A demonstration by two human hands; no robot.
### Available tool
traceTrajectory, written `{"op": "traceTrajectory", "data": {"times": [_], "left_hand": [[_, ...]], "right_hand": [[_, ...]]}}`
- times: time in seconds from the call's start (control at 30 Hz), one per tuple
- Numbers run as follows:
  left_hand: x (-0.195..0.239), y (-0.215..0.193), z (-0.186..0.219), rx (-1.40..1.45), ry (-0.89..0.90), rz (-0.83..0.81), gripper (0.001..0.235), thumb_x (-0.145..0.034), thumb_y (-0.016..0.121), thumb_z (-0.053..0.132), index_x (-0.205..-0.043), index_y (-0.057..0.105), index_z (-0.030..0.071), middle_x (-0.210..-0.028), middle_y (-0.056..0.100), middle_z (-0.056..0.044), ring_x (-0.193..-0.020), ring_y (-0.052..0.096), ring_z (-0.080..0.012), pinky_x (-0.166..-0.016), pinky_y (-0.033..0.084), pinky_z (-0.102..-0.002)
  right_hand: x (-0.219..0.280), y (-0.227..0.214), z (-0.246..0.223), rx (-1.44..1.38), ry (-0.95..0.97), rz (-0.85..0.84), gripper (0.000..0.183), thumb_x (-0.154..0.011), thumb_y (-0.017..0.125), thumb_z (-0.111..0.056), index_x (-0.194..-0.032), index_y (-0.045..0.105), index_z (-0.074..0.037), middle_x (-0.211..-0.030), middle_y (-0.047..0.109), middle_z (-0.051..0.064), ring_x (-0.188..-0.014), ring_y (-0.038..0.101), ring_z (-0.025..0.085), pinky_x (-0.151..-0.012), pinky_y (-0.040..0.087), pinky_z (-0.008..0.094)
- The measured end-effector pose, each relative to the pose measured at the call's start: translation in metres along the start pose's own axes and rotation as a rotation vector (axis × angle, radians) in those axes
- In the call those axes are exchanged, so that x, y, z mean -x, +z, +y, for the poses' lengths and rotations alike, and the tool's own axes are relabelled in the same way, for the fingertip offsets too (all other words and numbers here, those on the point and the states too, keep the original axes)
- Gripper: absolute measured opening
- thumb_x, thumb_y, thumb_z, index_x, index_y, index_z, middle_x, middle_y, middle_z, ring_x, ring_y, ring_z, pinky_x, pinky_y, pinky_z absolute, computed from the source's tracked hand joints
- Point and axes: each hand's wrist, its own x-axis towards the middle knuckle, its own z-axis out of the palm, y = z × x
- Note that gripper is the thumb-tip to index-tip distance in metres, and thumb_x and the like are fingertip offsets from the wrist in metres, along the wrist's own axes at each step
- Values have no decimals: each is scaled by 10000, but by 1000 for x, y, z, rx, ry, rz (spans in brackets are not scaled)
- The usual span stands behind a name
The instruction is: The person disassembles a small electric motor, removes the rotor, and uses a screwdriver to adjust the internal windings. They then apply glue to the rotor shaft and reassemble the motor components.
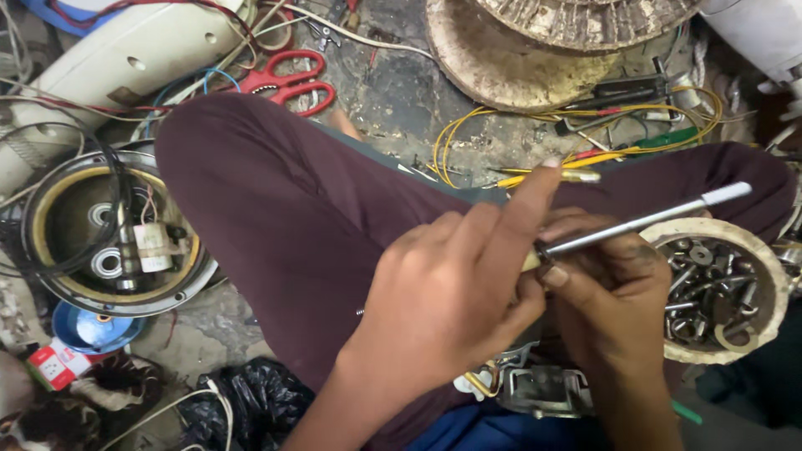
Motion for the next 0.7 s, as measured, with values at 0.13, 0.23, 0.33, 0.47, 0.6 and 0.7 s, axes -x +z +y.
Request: {"op": "traceTrajectory", "data": {"times": [0.13, 0.23, 0.33, 0.47, 0.6, 0.7], "left_hand": [[-2, 2, 4, 20, -9, -18, 800, -893, 755, 206, -1591, 394, 51, -921, 542, -56, -751, 611, -205, -691, 530, -348], [-3, 8, 4, 15, -13, 1, 808, -866, 762, 209, -1577, 412, 57, -924, 537, -58, -774, 612, -219, -710, 532, -367], [-3, 11, 3, 8, -20, 25, 806, -854, 768, 215, -1562, 417, 58, -919, 537, -57, -787, 614, -228, -721, 532, -379], [-3, 13, -1, 4, -23, 23, 795, -858, 782, 229, -1553, 435, 60, -924, 547, -55, -764, 618, -221, -690, 521, -375], [-1, 15, -4, -11, -16, 36, 785, -839, 777, 210, -1534, 454, 46, -916, 559, -52, -738, 612, -215, -642, 509, -361], [0, 17, -6, -18, -19, 63, 763, -851, 756, 169, -1543, 456, 51, -915, 562, -37, -744, 612, -199, -618, 510, -330]], "right_hand": [[0, -7, 0, -79, 51, -29, 233, -960, 712, 100, -1182, 642, 109, -1144, 689, 168, -1020, 684, 199, -954, 562, 326], [3, -18, 4, -144, 128, -6, 255, -952, 699, 77, -1192, 618, 106, -1135, 681, 169, -1006, 683, 217, -942, 575, 369], [4, -24, 8, -262, 223, -15, 229, -1015, 683, 70, -1202, 554, 101, -1085, 633, 155, -1024, 643, 234, -958, 550, 379], [0, -20, 10, -396, 366, -7, 379, -1006, 662, 21, -1340, 485, 48, -1179, 620, 164, -1156, 634, 255, -1069, 518, 415], [-5, -10, 7, -414, 432, 38, 587, -926, 651, -21, -1484, 474, 16, -1280, 627, 165, -1200, 626, 274, -1055, 500, 426], [-7, -6, 5, -452, 448, 39, 575, -932, 647, -36, -1480, 483, 21, -1286, 634, 178, -1198, 630, 284, -1040, 498, 423]]}}
